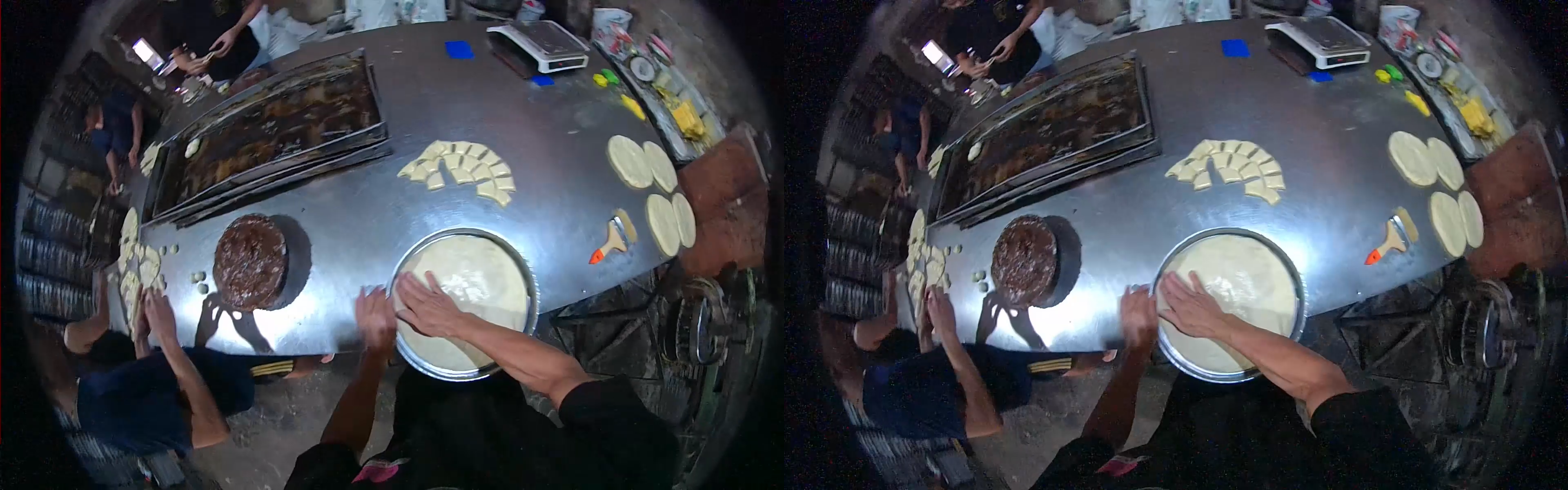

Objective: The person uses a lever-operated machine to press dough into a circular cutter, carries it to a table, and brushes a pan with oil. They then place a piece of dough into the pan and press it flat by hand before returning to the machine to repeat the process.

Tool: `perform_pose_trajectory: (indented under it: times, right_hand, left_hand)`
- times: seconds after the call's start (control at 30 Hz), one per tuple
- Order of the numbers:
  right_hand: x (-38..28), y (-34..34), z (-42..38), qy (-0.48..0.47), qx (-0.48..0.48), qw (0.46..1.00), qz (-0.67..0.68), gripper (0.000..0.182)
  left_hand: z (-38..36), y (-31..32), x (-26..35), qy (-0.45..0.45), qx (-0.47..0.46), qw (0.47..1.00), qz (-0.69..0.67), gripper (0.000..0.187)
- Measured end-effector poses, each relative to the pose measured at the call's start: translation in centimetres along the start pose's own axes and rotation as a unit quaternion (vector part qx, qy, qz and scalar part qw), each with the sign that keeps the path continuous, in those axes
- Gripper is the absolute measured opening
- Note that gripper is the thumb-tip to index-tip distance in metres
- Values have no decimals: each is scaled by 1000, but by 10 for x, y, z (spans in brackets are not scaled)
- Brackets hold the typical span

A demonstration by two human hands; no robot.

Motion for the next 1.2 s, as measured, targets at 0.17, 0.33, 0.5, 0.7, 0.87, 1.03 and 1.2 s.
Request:
perform_pose_trajectory:
  times: [0.17, 0.33, 0.5, 0.7, 0.87, 1.03, 1.2]
  right_hand:
    - [94, -13, -29, 147, 63, 987, -15, 63]
    - [122, -9, -62, 176, 41, 982, -50, 70]
    - [121, -1, -80, 183, 0, 980, -74, 75]
    - [127, -9, -76, 258, 68, 964, 10, 67]
    - [140, -7, -52, 172, 1, 983, 65, 67]
    - [128, -5, -68, 227, 23, 974, -4, 70]
    - [132, -11, -77, 188, 31, 982, -12, 74]
  left_hand:
    - [41, 34, 46, 17, -81, 995, 58, 48]
    - [79, 112, 50, 175, -261, 941, 122, 59]
    - [54, 94, 37, 52, -251, 951, 174, 63]
    - [82, 112, 41, 165, -282, 932, 157, 67]
    - [51, 87, 39, 83, -198, 956, 201, 66]
    - [62, 93, 35, 28, -228, 948, 219, 66]
    - [52, 91, 45, 110, -146, 959, 217, 66]
Point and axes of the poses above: each hand's wrist, its own z-axis towards the middle knuckle, its own y-axis out of the palm, x = y × z, the point moved 8 cm from there along z, towards the middle knuckle, and after that the axes turned 12 degrees about -z, right-handed, at the moved point
